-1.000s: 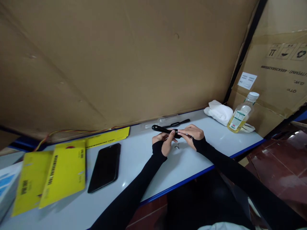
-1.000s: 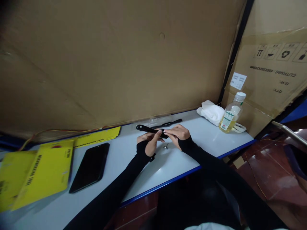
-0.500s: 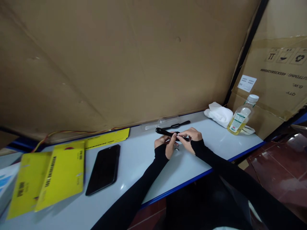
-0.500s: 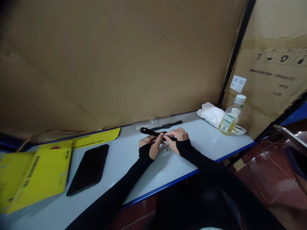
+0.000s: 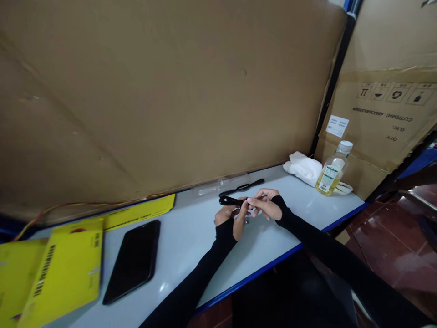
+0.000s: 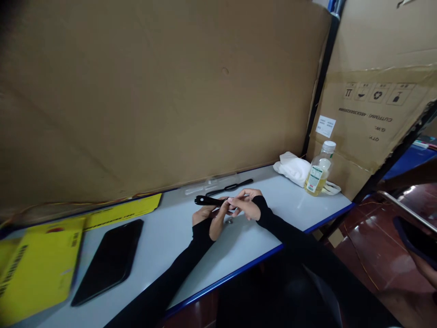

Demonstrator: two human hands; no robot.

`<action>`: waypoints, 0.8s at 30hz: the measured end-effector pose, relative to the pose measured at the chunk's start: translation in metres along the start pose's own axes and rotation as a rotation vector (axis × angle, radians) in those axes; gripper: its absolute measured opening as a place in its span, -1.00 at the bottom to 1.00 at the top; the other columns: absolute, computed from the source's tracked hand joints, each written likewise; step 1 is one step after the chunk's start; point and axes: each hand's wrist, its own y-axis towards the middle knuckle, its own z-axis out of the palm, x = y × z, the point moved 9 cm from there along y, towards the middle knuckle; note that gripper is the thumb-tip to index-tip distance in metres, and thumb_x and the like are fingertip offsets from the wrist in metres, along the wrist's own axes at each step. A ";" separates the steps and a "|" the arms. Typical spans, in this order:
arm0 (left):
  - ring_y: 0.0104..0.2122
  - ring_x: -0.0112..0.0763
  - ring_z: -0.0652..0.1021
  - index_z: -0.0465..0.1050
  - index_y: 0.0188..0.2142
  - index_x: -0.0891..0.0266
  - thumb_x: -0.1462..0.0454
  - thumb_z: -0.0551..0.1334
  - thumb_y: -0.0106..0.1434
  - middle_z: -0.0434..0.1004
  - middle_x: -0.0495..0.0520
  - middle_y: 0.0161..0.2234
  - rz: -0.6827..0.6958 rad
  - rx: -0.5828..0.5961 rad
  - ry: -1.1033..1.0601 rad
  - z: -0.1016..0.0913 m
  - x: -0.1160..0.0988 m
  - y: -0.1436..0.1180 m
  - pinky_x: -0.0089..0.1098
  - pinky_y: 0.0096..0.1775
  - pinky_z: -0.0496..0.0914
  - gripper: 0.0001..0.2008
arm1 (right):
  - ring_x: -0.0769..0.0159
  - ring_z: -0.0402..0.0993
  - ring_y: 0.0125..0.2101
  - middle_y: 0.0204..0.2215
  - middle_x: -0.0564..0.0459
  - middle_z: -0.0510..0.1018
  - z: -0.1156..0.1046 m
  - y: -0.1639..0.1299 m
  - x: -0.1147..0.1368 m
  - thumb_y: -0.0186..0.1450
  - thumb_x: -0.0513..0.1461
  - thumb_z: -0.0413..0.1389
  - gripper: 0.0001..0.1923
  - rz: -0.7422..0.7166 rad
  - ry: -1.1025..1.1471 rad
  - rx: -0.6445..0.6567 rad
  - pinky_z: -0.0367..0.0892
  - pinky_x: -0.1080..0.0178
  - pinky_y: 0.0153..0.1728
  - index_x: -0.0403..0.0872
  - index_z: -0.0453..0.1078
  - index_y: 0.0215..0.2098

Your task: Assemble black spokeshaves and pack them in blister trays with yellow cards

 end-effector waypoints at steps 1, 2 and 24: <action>-0.50 -0.30 0.66 0.69 -0.24 0.29 0.03 0.44 0.16 0.72 0.21 -0.20 -0.031 -0.004 -0.038 0.001 0.002 0.000 -0.35 -0.41 0.58 -0.64 | 0.36 0.51 -0.64 -0.44 -0.11 0.67 0.000 -0.002 0.004 0.11 0.06 0.36 -0.65 -0.057 -0.011 -0.031 0.22 0.28 -0.70 0.07 0.37 -0.51; -0.52 -0.29 0.66 0.68 -0.23 0.32 0.01 0.46 0.13 0.71 0.20 -0.26 -0.064 -0.013 -0.079 0.002 0.004 -0.001 -0.36 -0.44 0.56 -0.60 | 0.40 0.47 -0.66 -0.47 -0.06 0.65 0.000 -0.003 0.008 0.12 0.05 0.35 -0.68 -0.111 -0.021 -0.060 0.26 0.29 -0.68 0.07 0.39 -0.47; -0.55 -0.22 0.66 0.67 -0.26 0.32 0.00 0.49 0.06 0.71 0.17 -0.39 -0.135 -0.065 -0.152 -0.001 0.008 -0.002 -0.42 -0.57 0.47 -0.57 | 0.21 0.64 -0.51 -0.52 0.06 0.58 0.004 -0.008 0.005 0.13 0.02 0.39 -0.58 -0.131 -0.133 0.047 0.39 0.39 -0.75 -0.12 0.49 -0.27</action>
